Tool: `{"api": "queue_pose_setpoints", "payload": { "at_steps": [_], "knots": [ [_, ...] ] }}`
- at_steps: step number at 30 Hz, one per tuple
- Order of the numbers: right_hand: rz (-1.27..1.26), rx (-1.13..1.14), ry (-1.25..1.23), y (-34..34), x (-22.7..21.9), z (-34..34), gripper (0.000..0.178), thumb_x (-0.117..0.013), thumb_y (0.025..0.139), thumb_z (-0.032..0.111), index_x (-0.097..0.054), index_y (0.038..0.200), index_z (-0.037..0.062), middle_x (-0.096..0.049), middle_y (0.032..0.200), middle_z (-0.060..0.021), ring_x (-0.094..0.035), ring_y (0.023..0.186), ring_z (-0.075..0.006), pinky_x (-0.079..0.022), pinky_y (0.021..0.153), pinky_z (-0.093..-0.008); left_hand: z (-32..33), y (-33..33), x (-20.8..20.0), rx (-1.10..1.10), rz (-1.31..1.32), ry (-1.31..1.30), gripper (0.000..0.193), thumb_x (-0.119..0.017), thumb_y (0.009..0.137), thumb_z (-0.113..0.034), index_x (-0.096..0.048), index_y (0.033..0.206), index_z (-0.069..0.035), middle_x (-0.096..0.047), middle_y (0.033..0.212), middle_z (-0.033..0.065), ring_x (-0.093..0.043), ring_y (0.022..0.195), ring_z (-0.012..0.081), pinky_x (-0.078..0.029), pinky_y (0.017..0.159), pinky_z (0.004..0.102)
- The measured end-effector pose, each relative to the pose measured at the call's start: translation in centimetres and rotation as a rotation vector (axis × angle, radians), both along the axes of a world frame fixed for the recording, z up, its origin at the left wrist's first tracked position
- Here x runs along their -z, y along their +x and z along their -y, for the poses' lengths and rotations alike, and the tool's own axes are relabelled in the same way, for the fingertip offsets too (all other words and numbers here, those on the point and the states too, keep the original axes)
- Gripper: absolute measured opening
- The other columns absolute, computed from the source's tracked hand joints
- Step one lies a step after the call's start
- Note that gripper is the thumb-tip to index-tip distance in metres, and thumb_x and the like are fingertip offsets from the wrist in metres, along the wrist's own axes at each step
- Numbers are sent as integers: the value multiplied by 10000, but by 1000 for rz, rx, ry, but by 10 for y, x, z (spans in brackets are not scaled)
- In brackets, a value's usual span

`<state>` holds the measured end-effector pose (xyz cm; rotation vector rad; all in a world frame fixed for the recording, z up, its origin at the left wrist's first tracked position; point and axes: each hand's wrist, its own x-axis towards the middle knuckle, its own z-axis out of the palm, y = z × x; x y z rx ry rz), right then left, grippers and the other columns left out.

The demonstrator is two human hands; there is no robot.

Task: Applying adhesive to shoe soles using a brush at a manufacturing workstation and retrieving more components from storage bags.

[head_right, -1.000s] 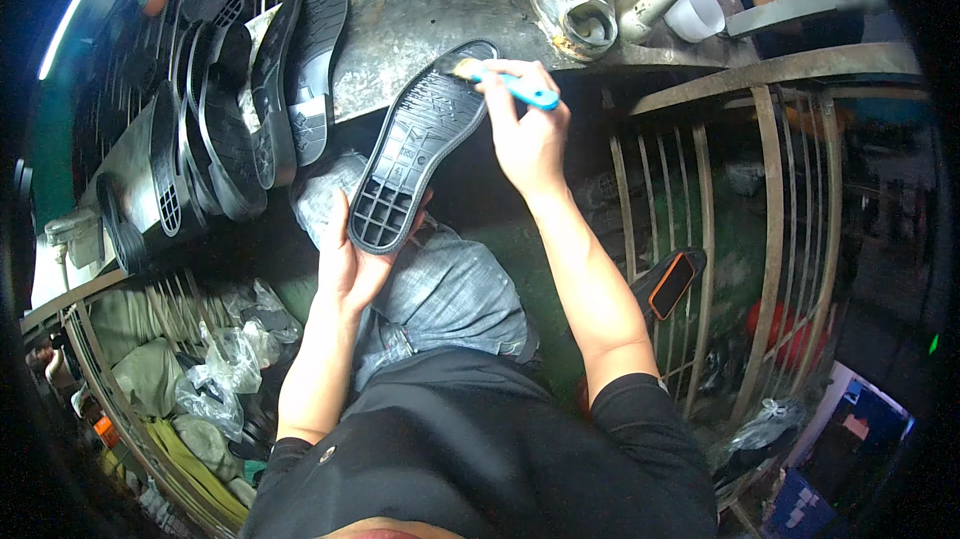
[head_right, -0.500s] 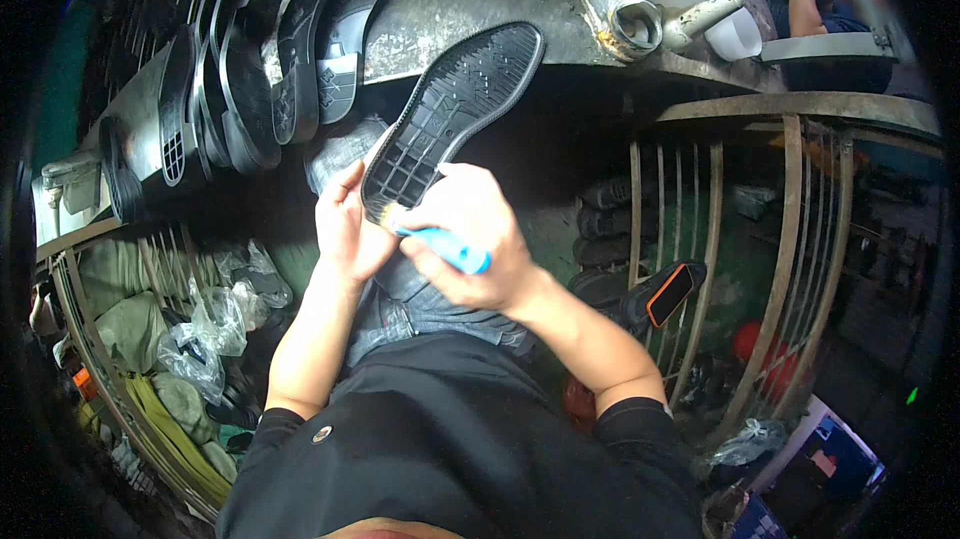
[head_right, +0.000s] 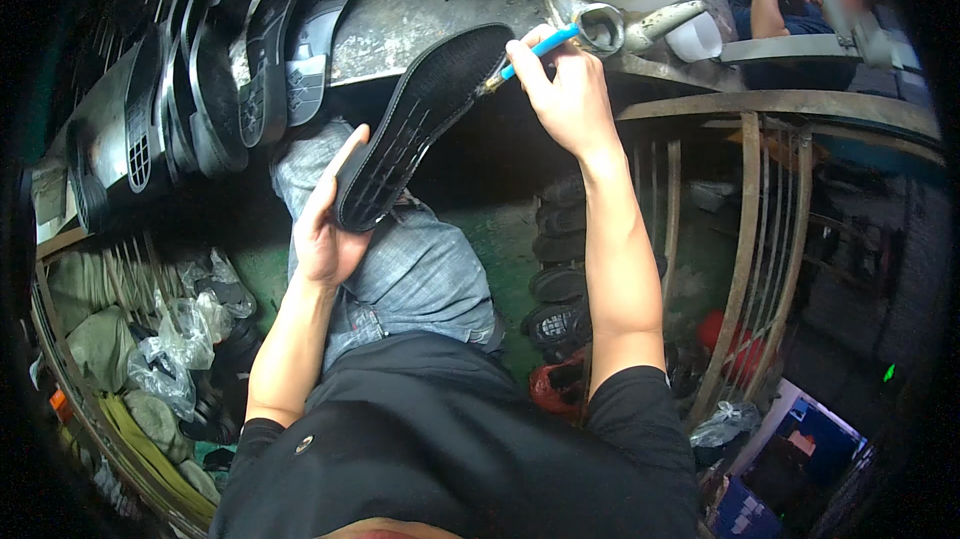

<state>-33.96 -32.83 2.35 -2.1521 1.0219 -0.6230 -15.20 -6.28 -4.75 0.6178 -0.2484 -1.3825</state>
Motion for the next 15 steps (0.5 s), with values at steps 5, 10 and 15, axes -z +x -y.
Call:
{"api": "queue_pose_setpoints", "payload": {
  "at_steps": [5, 10, 15],
  "knots": [
    [39, 113, -224, 7, 3, 20, 208, -739, 1035, 241, -746, 1014, 34, -780, 904, -156, -774, 854, -334, -583, 799, -408, 2, -4, 0, -2, 1, -11, 705, -443, 1158, -402, -282, 1720, -9, -467, 1691, 193, -514, 1519, 335, -369, 1287, 491],
    [391, 155, -249, 32, 27, -11, 147, -723, 1062, 155, -725, 1027, 12, -775, 867, -91, -749, 796, -191, -579, 766, -331, 4, -3, -2, -41, -102, 17, 694, -398, 1177, -414, -262, 1725, -12, -437, 1707, 206, -495, 1533, 341, -370, 1287, 494],
    [387, 395, -250, -6, 56, -6, 208, -672, 1096, 186, -707, 1008, 1, -709, 734, -78, -708, 672, -167, -548, 648, -339, 6, -1, -4, -38, -155, 14, 677, -379, 1187, -413, -259, 1728, -24, -409, 1725, 202, -478, 1546, 339, -356, 1301, 493]
  ]
}}
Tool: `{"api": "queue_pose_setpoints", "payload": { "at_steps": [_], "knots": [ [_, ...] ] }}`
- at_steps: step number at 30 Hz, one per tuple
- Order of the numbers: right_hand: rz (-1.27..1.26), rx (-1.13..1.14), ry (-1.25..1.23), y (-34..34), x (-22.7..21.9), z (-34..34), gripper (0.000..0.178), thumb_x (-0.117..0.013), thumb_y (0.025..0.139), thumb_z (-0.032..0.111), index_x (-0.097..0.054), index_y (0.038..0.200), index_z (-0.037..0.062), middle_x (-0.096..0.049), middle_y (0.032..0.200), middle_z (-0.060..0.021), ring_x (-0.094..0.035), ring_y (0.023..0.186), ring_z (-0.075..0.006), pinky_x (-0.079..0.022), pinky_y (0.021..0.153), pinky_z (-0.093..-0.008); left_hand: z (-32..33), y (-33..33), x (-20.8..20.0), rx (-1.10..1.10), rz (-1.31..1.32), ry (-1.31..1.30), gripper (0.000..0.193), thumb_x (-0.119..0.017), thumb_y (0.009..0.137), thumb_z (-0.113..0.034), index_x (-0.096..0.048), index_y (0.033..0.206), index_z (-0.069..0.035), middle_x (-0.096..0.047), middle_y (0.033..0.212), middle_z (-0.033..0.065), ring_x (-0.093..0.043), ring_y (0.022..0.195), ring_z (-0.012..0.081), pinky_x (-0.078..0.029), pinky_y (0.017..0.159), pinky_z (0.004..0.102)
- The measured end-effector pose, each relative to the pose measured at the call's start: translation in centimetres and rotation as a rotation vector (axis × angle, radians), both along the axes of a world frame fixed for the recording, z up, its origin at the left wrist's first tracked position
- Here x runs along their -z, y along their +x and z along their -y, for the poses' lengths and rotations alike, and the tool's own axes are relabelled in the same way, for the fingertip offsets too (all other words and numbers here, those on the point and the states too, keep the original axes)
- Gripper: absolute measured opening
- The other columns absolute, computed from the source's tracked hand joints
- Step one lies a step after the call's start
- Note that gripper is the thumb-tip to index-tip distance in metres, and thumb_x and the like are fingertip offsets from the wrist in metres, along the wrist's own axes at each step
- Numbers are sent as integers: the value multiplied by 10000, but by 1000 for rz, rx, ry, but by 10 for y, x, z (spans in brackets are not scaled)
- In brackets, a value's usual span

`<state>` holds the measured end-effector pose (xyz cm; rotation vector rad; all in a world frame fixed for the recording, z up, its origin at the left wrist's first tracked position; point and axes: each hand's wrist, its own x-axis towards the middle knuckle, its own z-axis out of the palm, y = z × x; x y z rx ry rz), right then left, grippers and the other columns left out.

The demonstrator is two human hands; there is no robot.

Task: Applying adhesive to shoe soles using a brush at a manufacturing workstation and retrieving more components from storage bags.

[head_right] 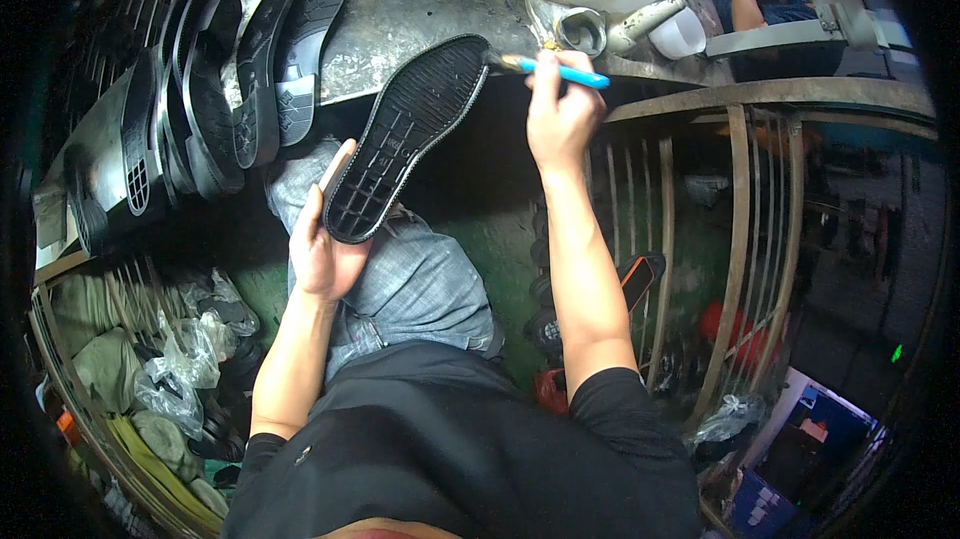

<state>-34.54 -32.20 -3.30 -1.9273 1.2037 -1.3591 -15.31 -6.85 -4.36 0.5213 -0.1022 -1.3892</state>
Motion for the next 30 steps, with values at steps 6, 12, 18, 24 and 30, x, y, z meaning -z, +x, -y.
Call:
{"api": "queue_pose_setpoints", "payload": {
  "at_steps": [6, 12, 18, 24, 30],
  "knots": [
    [181, 8, -49, 28, 3, -11, 161, -667, 1090, 142, -689, 1011, 4, -727, 810, -84, -710, 712, -177, -545, 685, -332, 1, -1, -4, 10, -110, -1, 651, -335, 1189, -441, -269, 1740, -100, -430, 1715, 175, -485, 1538, 369, -379, 1283, 571],
    [9, -431, 60, 45, 19, -47, 159, -642, 1109, 129, -688, 1113, -23, -750, 966, -90, -722, 787, -161, -579, 833, -343, -2, 2, -2, 6, -229, 61, 669, -337, 1177, -506, -299, 1735, -140, -413, 1720, 205, -443, 1552, 456, -384, 1279, 597],
    [110, -536, 5, 52, -10, -134, 134, -751, 983, 151, -785, 1074, 58, -772, 950, -83, -735, 968, -333, -500, 1108, -535, -5, 6, 6, -18, -438, 14, 694, -369, 1157, -574, -559, 1543, -28, -649, 1509, 200, -592, 1435, 349, -393, 1268, 584],
    [-9, -813, -34, 46, -38, -157, 177, -825, 874, 165, -799, 1028, 82, -748, 940, -95, -711, 917, -301, -543, 1006, -495, -6, 13, 6, -17, -414, 81, 659, -425, 1149, -529, -568, 1534, -14, -668, 1483, 206, -637, 1378, 372, -435, 1237, 542],
    [-153, -624, 379, 35, -85, -104, 89, -763, 945, 70, -722, 878, 28, -750, 848, -81, -733, 779, -214, -558, 745, -350, -3, 8, -5, 15, -25, 45, 630, -360, 1191, -420, -361, 1696, -42, -506, 1665, 149, -534, 1499, 301, -395, 1278, 486]
  ]
}}
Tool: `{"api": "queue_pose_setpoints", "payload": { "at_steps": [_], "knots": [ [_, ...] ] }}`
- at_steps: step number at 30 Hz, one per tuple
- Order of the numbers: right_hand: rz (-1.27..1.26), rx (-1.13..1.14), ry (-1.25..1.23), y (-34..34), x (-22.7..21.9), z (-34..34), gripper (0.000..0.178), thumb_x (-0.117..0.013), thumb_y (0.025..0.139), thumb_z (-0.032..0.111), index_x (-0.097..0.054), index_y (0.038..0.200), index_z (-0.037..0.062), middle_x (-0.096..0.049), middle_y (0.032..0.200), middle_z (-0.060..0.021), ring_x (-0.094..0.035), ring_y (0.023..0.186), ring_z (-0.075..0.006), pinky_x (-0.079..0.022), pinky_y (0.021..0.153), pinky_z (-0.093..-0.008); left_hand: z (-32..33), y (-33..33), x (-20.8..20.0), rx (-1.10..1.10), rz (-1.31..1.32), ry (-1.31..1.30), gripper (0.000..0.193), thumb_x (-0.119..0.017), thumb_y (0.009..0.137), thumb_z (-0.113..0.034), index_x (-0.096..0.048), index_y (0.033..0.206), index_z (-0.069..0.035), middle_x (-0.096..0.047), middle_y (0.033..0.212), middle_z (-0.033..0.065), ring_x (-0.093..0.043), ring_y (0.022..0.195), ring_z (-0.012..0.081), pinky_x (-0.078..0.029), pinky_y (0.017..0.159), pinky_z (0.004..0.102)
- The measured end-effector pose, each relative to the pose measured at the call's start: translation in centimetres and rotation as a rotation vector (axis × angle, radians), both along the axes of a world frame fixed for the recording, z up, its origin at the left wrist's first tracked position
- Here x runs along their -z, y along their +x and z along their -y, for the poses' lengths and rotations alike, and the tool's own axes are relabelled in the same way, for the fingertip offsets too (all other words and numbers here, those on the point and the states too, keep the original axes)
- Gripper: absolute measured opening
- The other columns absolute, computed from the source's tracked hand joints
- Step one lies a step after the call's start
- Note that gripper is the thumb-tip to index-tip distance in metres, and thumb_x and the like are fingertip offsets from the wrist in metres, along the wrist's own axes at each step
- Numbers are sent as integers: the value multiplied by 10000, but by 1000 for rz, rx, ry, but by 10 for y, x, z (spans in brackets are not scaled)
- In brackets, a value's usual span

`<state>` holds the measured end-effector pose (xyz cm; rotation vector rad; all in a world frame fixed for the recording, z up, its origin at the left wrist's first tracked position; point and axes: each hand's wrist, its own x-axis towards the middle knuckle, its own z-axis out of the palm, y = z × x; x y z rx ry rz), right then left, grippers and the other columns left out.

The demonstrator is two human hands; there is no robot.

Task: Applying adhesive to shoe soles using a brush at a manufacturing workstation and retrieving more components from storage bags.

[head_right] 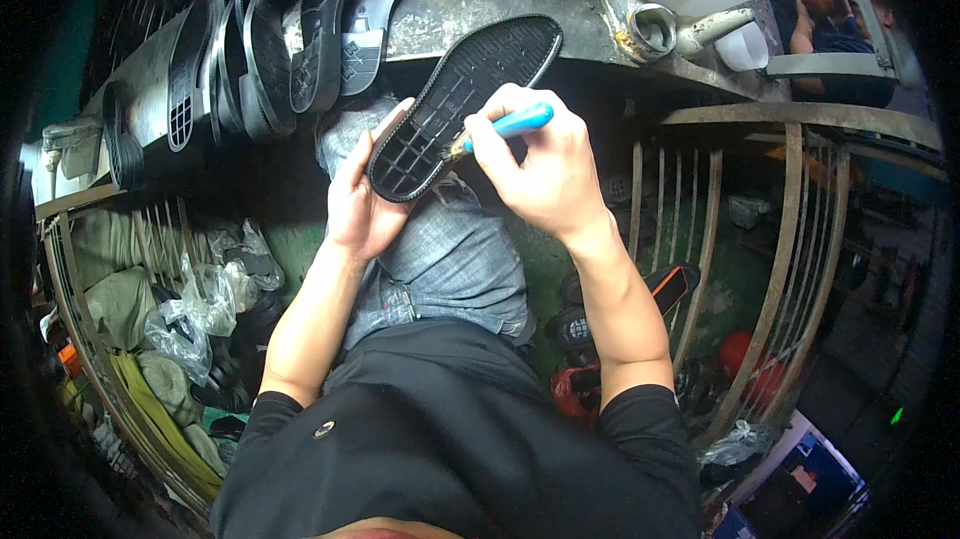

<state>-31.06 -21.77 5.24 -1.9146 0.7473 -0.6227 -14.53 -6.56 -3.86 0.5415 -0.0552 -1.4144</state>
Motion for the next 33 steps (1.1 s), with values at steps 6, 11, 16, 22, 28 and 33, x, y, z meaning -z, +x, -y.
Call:
{"api": "queue_pose_setpoints", "payload": {
  "at_steps": [6, 11, 16, 22, 28, 33],
  "knots": [
    [39, -200, 43, 5, 15, 5, 125, -777, 967, 130, -717, 915, 33, -698, 790, -70, -678, 724, -148, -519, 679, -311, -2, -5, -2, -37, 143, 37, 639, -358, 1199, -414, -347, 1692, -8, -511, 1655, 169, -547, 1489, 287, -414, 1270, 479],
    [-111, 37, -146, -14, 29, 70, 190, -734, 1031, 187, -705, 952, 16, -728, 776, -94, -717, 753, -168, -552, 723, -344, -1, -4, -4, -13, 202, 24, 643, -437, 1177, -395, -379, 1685, -5, -546, 1622, 168, -582, 1445, 260, -426, 1243, 417],
    [-150, 164, -369, -28, 33, 111, 220, -711, 1046, 232, -710, 981, 22, -766, 851, -153, -772, 814, -303, -580, 772, -399, 3, 4, -7, 8, 249, 15, 647, -425, 1180, -410, -384, 1682, -3, -538, 1625, 171, -583, 1441, 260, -422, 1248, 422],
    [0, 375, -577, -17, 15, 112, 146, -723, 1036, 148, -696, 961, 25, -767, 872, -155, -771, 846, -331, -583, 758, -415, 6, 12, -9, 44, 267, -39, 712, -512, 1143, -477, -394, 1668, -10, -529, 1627, 154, -579, 1449, 275, -454, 1232, 441],
    [242, 276, -598, -2, 37, 55, 117, -738, 1000, 102, -731, 1065, 5, -748, 944, -132, -728, 951, -359, -545, 1035, -487, 50, 23, -39, 76, 108, -163, 787, -591, 1091, -451, -296, 1721, -83, -460, 1685, 211, -539, 1489, 406, -445, 1231, 555],
    [426, 422, -225, -8, 51, 37, 189, -627, 1118, 117, -664, 1229, -31, -716, 1100, -118, -727, 907, -175, -577, 873, -328, 161, 63, -60, -67, 326, -230, 709, -606, 1065, -165, -317, 1705, -68, -565, 1576, 148, -595, 1405, 264, -434, 1234, 494]
  ]
}}
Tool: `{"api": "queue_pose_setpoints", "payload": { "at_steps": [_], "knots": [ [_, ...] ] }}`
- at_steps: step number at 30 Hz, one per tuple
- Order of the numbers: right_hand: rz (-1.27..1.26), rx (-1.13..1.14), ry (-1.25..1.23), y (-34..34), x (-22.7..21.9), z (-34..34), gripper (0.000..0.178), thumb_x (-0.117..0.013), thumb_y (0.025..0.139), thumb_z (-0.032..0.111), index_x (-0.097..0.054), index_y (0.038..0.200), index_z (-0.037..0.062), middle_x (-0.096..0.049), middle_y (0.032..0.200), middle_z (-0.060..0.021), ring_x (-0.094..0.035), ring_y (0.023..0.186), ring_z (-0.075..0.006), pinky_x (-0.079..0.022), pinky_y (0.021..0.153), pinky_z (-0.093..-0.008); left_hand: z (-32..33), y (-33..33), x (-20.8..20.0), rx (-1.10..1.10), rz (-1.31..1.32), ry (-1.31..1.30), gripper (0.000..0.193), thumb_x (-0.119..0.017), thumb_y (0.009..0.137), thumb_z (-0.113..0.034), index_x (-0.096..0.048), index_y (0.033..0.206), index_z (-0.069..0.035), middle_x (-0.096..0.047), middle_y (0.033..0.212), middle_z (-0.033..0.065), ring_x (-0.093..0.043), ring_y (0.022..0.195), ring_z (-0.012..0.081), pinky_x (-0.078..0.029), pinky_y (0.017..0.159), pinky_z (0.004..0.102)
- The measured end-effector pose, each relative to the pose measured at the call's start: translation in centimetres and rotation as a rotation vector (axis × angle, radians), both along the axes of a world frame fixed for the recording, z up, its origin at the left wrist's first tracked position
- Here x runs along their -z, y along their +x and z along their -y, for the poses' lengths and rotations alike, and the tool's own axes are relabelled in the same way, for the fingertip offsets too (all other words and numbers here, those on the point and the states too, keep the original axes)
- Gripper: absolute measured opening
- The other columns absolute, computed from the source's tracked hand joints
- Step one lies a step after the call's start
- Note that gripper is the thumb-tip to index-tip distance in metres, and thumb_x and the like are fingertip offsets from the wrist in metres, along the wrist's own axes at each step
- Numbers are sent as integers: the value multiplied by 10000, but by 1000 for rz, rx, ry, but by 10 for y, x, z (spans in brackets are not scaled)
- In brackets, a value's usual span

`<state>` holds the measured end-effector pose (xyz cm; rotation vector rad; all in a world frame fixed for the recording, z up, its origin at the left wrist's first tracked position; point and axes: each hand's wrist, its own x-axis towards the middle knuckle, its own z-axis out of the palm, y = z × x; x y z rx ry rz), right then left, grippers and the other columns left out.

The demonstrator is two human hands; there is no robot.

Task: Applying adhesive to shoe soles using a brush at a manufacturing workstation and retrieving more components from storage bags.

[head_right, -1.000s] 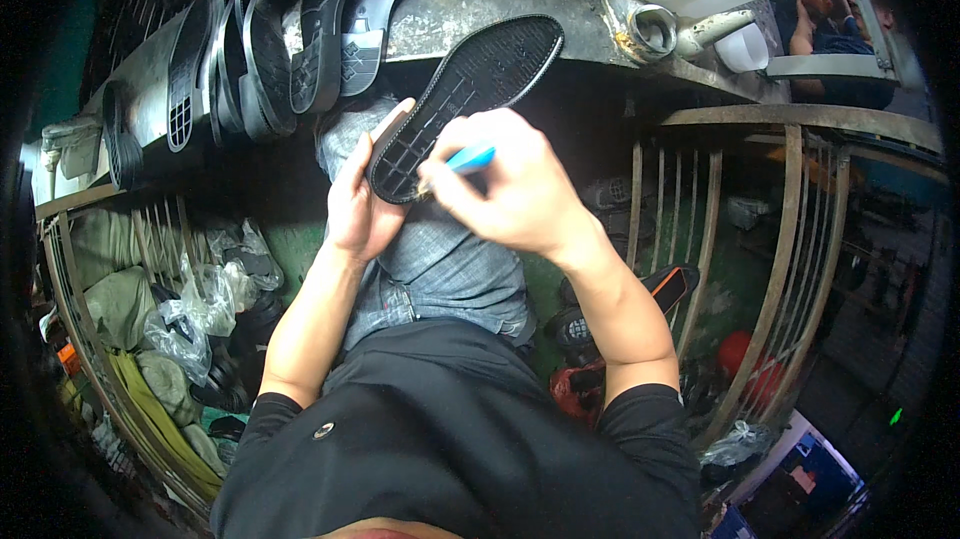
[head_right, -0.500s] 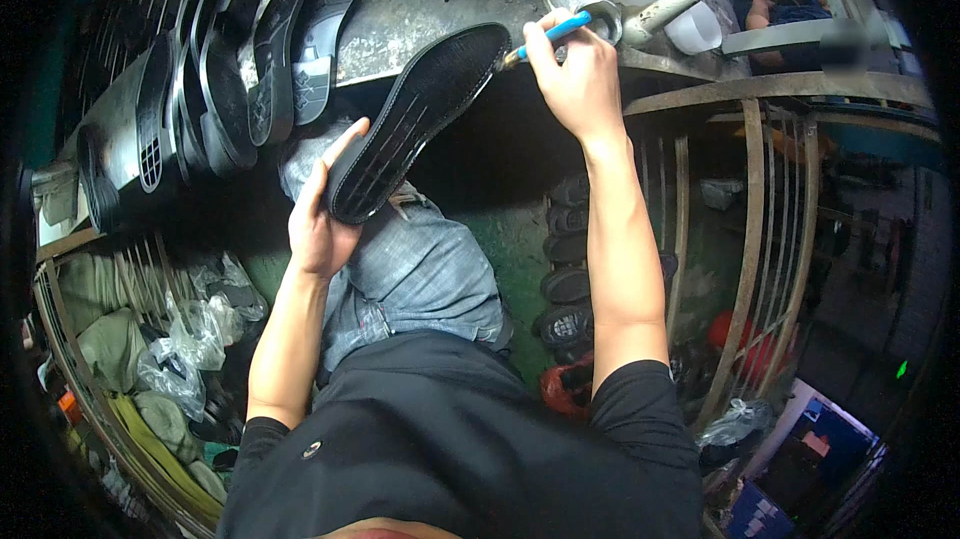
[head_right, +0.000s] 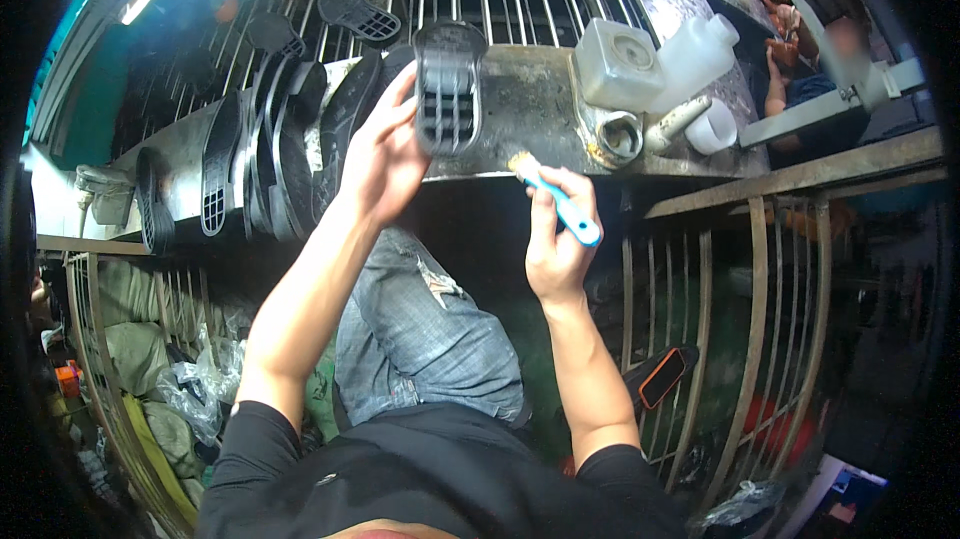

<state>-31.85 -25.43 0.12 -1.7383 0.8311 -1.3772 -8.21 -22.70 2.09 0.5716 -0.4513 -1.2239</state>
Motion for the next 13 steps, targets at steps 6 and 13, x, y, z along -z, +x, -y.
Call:
{"api": "queue_pose_setpoints", "payload": {
  "at_steps": [6, 13],
  "knots": [
    [-75, 21, 89, -20, 11, -18, 179, -617, 1117, 98, -661, 1238, -26, -721, 1080, -101, -723, 918, -166, -578, 849, -315, 139, 46, 22, -364, 9, 138, 713, -574, 929, 131, -405, 1604, -24, -613, 1337, 122, -630, 1143, 211, -512, 1036, 346],
    [-79, -30, 232, -35, 12, -25, 229, -577, 1151, 163, -623, 1286, -16, -674, 1183, -90, -677, 1012, -161, -530, 960, -308, 175, 97, 21, -66, 207, 298, 931, -586, 1031, 46, -63, 1772, -164, -135, 1831, 123, -110, 1684, 361, -76, 1285, 770]
  ]
}}
